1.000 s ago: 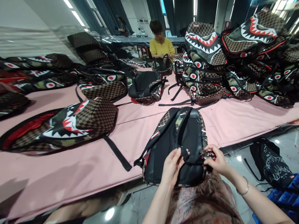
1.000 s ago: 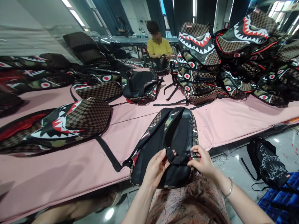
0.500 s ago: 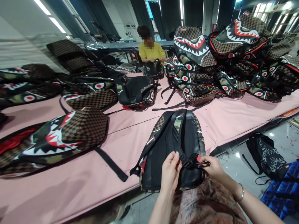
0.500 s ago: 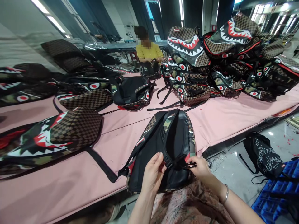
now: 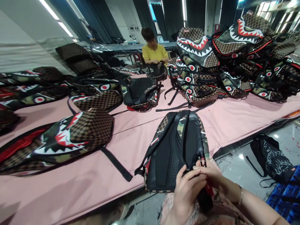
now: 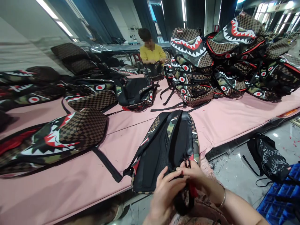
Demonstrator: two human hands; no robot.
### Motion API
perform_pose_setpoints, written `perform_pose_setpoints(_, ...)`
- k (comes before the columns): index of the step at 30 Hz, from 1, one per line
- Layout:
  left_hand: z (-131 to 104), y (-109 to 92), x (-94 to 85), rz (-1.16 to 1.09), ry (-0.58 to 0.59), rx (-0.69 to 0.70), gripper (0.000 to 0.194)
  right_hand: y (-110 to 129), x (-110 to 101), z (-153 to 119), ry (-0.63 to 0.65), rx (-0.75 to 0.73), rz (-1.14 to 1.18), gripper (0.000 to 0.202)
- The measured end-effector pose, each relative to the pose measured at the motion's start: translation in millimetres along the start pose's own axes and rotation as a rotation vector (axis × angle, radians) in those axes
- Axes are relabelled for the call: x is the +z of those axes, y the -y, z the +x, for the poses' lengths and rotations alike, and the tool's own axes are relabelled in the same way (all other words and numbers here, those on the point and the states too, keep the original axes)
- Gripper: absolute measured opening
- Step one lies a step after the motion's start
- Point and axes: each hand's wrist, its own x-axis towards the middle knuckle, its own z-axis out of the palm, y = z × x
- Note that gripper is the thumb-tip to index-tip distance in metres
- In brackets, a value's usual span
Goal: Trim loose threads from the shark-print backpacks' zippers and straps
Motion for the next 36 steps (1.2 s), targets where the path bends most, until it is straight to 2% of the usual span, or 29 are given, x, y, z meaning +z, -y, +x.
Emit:
perform_pose_setpoints(2, 3, -22, -18.6, -0.220, -0.247, -0.063, 0.014, -8, 6, 3, -0.014, 0.042, -0.026, 0.032)
perform_pose_setpoints(4, 9, -40, -42.3, -0.377, -0.626, -0.082, 0.012, -17, 7, 3, -0.015, 0.079, -0.074, 0.033)
perform_pose_setpoints(6, 19, -50, -63.8, -0.450, -0.966, -0.145, 0.008, -23, 5, -3, 0.037, 0.071, -0.162, 0.033)
perform_pose_setpoints(7, 23, -51, -71.2, -0.474, -1.071, -0.182, 0.010, -25, 2, -8, 0.079, 0.047, -0.234, 0.030)
perform_pose_setpoints(8, 27, -49, -75.5, -0.501, -1.109, -0.238, 0.013, -25, -1, -14, 0.119, 0.010, -0.321, 0.027)
perform_pose_setpoints(9, 30, -45, -76.1, -0.535, -1.067, -0.307, 0.016, -25, -6, -20, 0.151, -0.032, -0.413, 0.023)
perform_pose_setpoints(10, 32, -40, -73.2, -0.570, -0.957, -0.393, 0.018, -23, -10, -26, 0.160, -0.075, -0.500, 0.018)
perform_pose_setpoints(13, 30, -18, -49.4, -0.634, -0.530, -0.648, 0.031, -12, -25, -37, 0.098, -0.198, -0.632, 0.005)
perform_pose_setpoints(15, 26, -7, -29.8, -0.634, -0.410, -0.698, 0.031, -3, -31, -37, 0.033, -0.295, -0.619, 0.018)
perform_pose_setpoints(17, 22, 0, -15.0, -0.611, -0.389, -0.695, 0.029, 4, -32, -33, -0.034, -0.402, -0.609, 0.023)
perform_pose_setpoints(20, 18, 3, -5.9, -0.571, -0.386, -0.691, 0.030, 10, -24, -24, -0.106, -0.514, -0.665, 0.019)
perform_pose_setpoints(26, 13, 7, -7.5, -0.523, -0.370, -0.685, 0.035, 19, 2, -12, -0.042, -0.667, -0.788, 0.018)
perform_pose_setpoints(31, 13, 8, -6.7, -0.477, -0.342, -0.677, 0.037, 19, 5, -7, -0.053, -0.715, -0.843, 0.015)
perform_pose_setpoints(36, 15, 9, -4.3, -0.513, -0.348, -0.689, 0.032, 15, 2, -6, -0.134, -0.693, -0.753, 0.012)
